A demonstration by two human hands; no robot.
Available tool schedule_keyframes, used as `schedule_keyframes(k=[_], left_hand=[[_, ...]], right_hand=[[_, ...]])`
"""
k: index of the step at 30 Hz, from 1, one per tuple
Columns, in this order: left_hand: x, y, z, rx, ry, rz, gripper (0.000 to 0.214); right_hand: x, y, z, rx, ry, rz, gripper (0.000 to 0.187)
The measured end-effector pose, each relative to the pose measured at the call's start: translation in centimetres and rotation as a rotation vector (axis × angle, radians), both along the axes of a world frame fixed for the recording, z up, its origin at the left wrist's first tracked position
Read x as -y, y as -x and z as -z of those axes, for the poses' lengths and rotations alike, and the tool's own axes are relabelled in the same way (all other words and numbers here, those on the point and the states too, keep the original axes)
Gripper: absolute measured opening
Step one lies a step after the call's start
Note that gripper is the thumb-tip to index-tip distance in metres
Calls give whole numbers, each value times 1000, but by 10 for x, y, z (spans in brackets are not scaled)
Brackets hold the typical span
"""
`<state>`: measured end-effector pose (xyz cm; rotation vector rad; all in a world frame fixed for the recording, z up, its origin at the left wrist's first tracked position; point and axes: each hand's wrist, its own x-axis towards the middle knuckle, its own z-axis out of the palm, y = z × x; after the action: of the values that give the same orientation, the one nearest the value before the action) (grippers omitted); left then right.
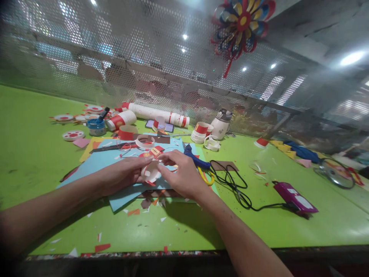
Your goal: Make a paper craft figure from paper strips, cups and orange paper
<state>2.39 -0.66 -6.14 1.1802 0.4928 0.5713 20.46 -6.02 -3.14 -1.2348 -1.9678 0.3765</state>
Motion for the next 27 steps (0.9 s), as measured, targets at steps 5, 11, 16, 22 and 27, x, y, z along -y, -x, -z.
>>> schedule_keyframes(k=[5,11,16,22,27], left_hand=[[3,0,-5,-46,-23,41,40],[0,-2,0,-20,43,13,41],[-2,-1,-2,94,31,-68,37],[-2,4,-8,185,17,-25,34],[-2,4,-9,197,11,-22,36]], right_hand=[[-2,2,6,164,-178,-22,10],[-4,2,12,203,-260,28,12],[-7,3,14,90,-217,158,11],[-12,2,15,-147,20,231,11],[-12,3,12,-232,94,176,12]])
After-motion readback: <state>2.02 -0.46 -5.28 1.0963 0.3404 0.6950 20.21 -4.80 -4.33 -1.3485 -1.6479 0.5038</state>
